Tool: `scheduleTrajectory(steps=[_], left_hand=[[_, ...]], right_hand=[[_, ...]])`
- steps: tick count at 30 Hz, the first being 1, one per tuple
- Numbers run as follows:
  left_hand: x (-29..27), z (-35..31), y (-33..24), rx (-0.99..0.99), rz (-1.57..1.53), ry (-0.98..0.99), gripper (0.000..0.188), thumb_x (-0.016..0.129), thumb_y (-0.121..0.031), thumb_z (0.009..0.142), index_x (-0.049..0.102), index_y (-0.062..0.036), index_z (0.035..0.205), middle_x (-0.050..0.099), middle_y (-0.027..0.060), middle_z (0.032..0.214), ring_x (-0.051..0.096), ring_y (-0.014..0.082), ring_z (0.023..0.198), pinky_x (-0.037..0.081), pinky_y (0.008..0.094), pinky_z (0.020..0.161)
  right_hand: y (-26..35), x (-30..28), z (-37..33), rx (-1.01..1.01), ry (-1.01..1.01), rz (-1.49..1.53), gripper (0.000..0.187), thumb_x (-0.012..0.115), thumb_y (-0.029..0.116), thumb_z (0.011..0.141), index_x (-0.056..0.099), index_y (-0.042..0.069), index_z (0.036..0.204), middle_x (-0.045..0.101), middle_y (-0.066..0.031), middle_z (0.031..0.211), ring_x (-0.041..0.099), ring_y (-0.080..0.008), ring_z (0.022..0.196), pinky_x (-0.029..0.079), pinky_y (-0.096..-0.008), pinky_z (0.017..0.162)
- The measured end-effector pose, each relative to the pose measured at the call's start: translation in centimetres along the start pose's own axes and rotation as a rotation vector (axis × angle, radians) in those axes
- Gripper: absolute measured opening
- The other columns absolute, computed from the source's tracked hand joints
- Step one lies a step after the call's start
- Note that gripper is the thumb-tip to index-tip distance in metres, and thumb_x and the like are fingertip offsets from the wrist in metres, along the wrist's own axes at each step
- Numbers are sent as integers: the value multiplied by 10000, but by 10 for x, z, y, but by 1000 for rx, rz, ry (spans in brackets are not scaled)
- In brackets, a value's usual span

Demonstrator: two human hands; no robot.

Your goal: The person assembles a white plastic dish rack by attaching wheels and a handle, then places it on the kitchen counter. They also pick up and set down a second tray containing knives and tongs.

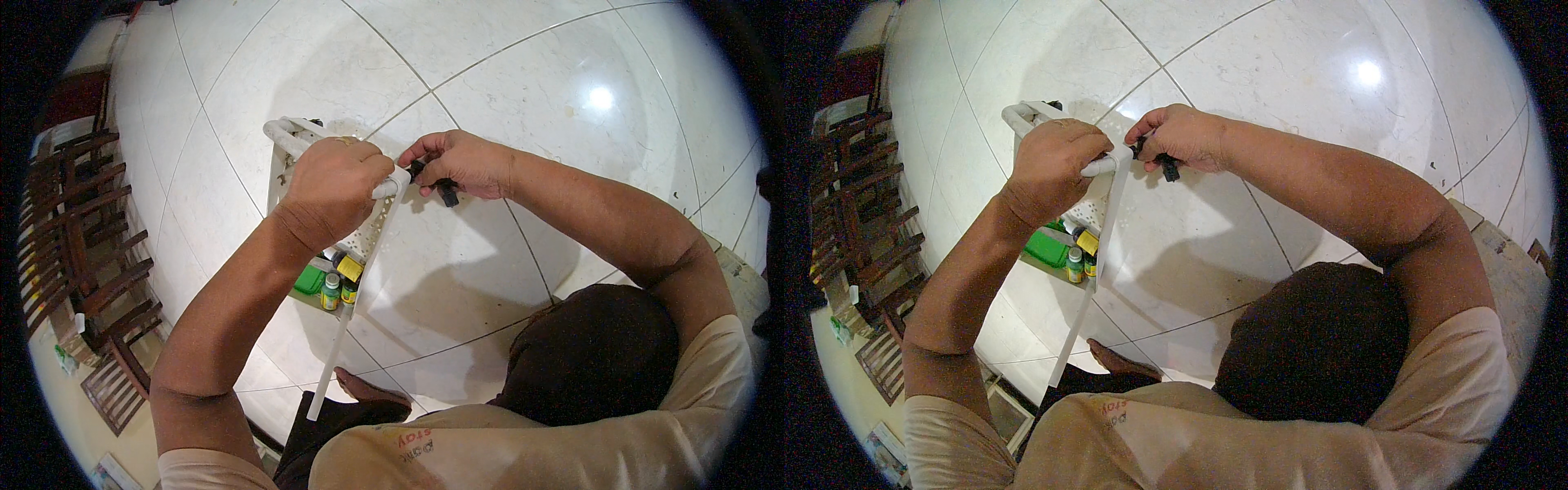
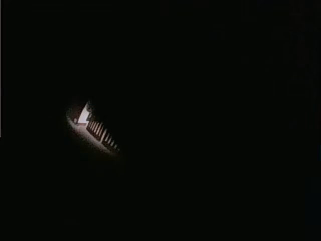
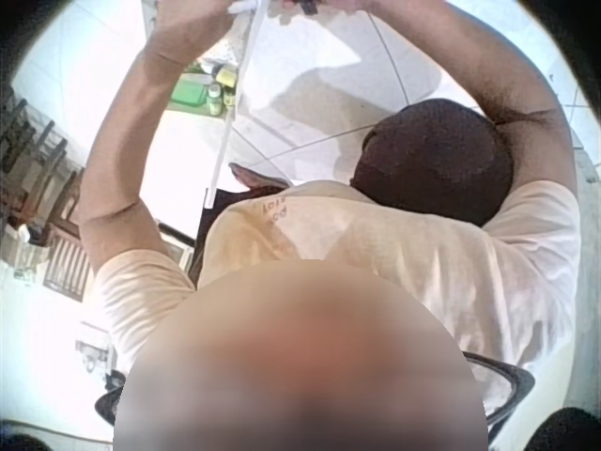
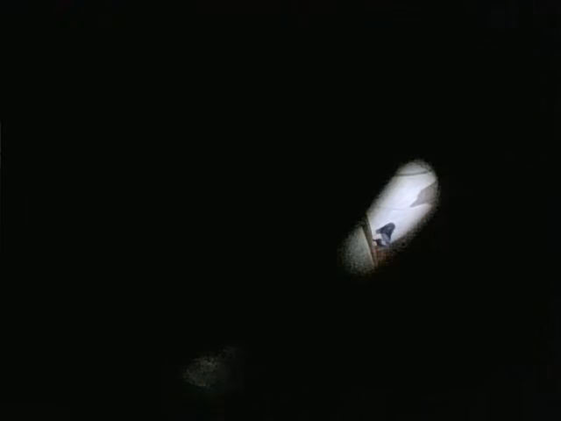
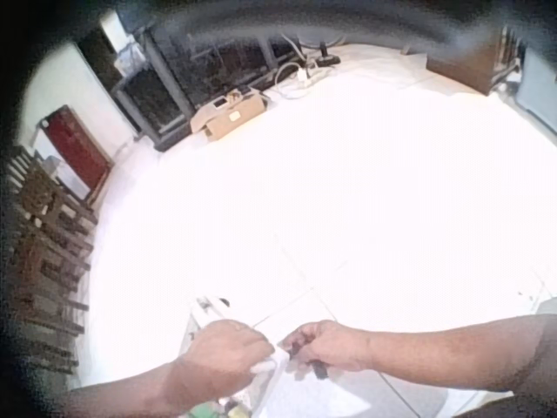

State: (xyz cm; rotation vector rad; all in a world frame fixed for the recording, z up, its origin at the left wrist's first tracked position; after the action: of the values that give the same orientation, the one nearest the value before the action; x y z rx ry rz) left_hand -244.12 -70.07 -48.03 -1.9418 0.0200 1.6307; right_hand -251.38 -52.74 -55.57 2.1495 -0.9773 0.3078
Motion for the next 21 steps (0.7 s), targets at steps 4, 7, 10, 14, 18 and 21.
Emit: scheduleTrajectory(steps=[4,7,10,14,18,21], left_hand=[[-4,1,-2,39,-15,-67,210,647,19,596,608,-44,793,594,91,744,597,294,742,467,393,651],[-9,3,-3,49,9,-112,192,663,3,602,598,-51,775,593,83,737,599,289,725,472,396,632],[-13,5,-3,33,4,-108,189,689,-30,609,594,-59,770,601,78,745,607,281,730,479,389,633],[-17,7,-5,41,23,-150,172,700,-67,630,596,-70,767,610,69,746,617,265,721,486,376,622],[-18,8,-6,41,30,-172,157,698,-78,644,597,-77,764,614,63,739,621,256,703,488,372,602],[-17,9,-6,48,4,-177,157,699,-78,646,600,-77,769,617,61,741,621,253,700,487,372,596]], right_hand=[[-4,2,-3,-119,-102,-117,363,608,-31,790,550,-20,1148,604,-88,932,596,-130,749,493,-236,655],[-6,0,-6,-141,-171,-13,349,671,-12,740,591,-33,1079,627,-108,871,608,-129,667,502,-249,594],[-5,0,-9,-129,-194,-43,334,676,8,762,602,-36,1085,637,-92,820,599,-118,630,495,-250,569],[-1,6,-17,-233,-155,-155,288,628,27,823,617,-17,1108,650,-85,819,596,-106,629,489,-249,560],[-2,10,-25,-308,-183,-384,265,579,61,868,621,-2,1123,675,-111,881,626,-154,672,512,-276,616],[-2,9,-26,-514,-242,-591,267,565,78,876,617,-7,1123,682,-155,947,658,-235,770,526,-316,729]])
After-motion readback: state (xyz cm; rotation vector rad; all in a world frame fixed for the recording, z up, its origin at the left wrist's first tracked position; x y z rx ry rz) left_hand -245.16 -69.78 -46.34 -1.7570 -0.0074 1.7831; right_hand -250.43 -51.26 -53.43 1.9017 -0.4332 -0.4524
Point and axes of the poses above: each hand's wrist, its own z-axis towards the middle knuckle, its own x-axis out of the palm, y = z × x, the point moved 1 cm from there along z, towards the middle knuckle
